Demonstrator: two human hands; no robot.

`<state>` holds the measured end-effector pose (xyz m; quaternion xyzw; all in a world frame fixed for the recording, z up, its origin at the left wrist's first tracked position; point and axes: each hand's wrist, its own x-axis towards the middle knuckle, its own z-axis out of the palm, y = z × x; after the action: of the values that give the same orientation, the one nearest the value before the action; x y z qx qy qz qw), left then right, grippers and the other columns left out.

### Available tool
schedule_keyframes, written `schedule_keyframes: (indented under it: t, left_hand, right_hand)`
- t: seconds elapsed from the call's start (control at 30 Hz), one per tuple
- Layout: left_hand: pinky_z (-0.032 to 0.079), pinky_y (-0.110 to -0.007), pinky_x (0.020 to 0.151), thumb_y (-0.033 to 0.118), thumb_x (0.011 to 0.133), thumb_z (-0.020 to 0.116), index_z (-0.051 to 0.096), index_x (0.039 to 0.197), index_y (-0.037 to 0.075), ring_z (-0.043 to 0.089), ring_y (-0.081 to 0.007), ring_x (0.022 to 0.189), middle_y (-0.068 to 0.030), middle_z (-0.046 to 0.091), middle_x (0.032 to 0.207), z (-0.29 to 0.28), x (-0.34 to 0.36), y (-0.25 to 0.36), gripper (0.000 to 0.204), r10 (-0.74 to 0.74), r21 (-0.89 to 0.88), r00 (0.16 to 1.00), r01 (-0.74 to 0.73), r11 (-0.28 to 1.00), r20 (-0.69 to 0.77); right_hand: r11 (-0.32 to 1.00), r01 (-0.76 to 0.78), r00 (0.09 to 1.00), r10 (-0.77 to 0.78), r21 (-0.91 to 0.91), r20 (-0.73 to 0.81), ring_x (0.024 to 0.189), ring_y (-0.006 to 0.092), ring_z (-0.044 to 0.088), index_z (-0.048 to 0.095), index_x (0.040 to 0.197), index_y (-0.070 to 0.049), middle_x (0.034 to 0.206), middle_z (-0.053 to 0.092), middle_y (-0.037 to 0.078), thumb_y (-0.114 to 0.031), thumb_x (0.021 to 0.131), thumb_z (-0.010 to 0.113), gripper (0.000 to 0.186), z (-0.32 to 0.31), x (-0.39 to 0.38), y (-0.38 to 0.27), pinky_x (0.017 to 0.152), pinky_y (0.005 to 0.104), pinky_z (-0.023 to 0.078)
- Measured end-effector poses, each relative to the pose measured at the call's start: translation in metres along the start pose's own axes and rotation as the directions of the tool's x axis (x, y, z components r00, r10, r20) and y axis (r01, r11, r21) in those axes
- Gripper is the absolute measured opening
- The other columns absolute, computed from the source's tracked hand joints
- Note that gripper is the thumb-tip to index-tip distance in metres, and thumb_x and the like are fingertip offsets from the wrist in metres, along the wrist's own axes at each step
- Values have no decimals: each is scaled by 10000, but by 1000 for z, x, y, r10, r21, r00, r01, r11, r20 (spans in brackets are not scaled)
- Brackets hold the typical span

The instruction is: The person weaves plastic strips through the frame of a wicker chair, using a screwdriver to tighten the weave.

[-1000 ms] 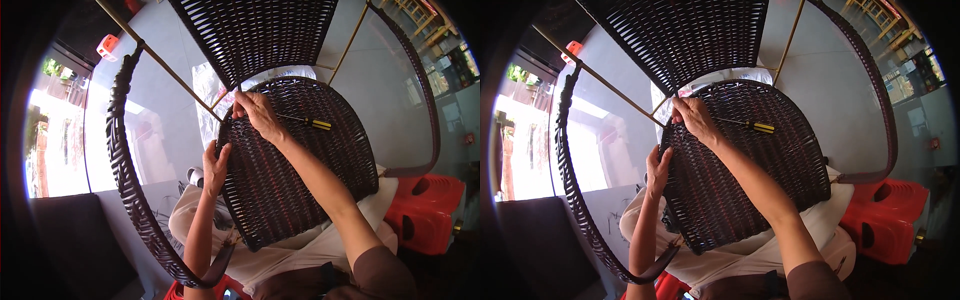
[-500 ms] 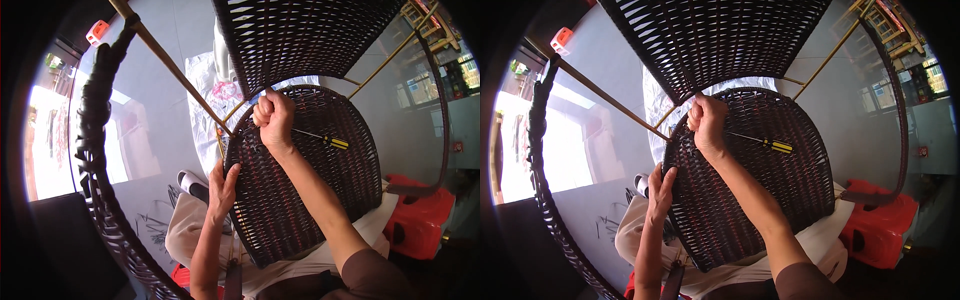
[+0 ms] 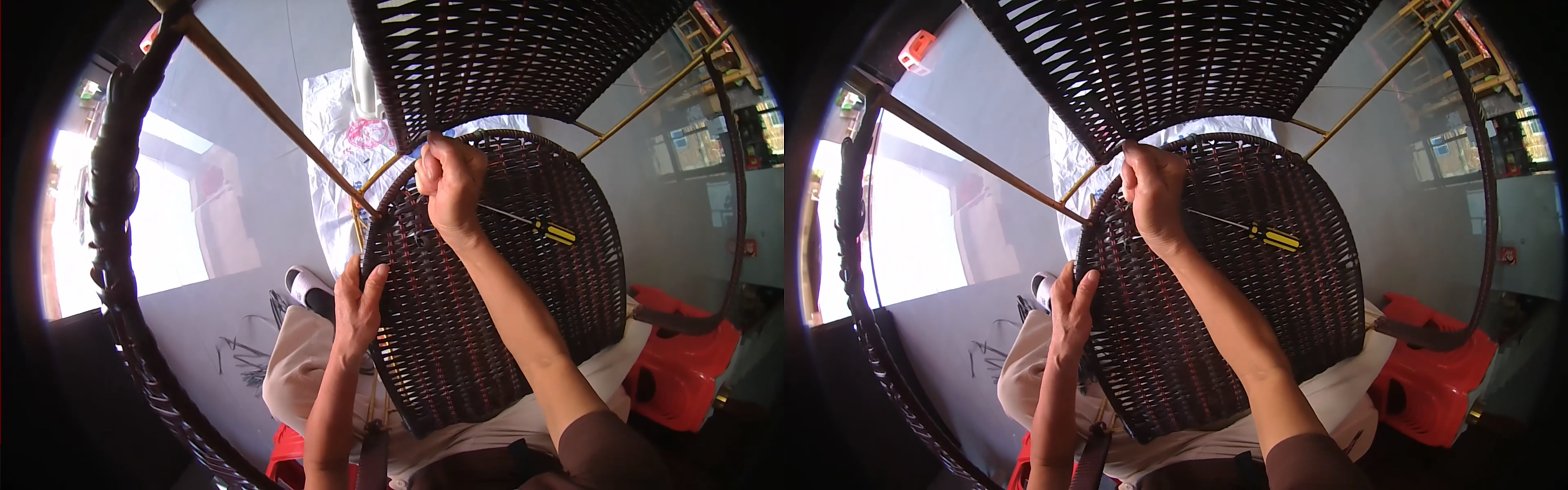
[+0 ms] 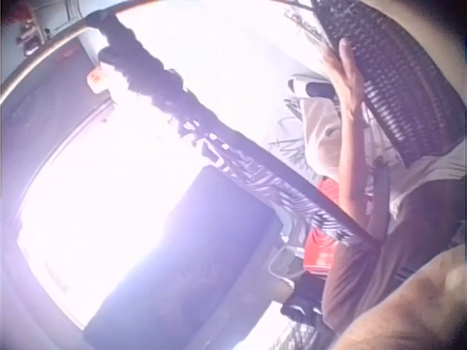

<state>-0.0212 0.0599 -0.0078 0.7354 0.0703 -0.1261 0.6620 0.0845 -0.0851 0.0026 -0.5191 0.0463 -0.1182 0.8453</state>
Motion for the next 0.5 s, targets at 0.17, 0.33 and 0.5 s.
schedule_keyframes:
  t: [0.17, 0.33, 0.5]
  left_hand:
    - [421, -330, 682, 115, 830, 619, 549, 977, -21, 511, -241, 758, -137, 532, 849, 9, -9, 14, 212, 273, 418, 917, -134, 898, -292]
    - [438, -303, 700, 19, 742, 668, 658, 819, 4, 548, -208, 774, -74, 595, 769, 21, 13, 45, 80, 529, 592, 843, -378, 712, -98]
    - [396, -322, 744, 77, 731, 687, 656, 815, 54, 496, -210, 759, -45, 566, 765, 32, 27, 40, 93, 509, 716, 861, -352, 603, -5]
  right_hand:
    - [999, 7, 1000, -6, 46, -5, 373, 54, 214, 323, 476, -92, 447, 277, -44, -166, 878, 477, 437, -4, 1, 2, 372, 245, 152]
    - [989, 49, 999, -50, 139, 5, 366, 59, 214, 338, 472, -89, 440, 280, -41, -168, 868, 476, 426, -6, 3, 1, 371, 243, 151]
    - [992, -51, 999, 50, 112, 11, 375, 50, 209, 336, 472, -85, 441, 285, -37, -140, 838, 468, 393, -4, -1, -4, 373, 240, 150]
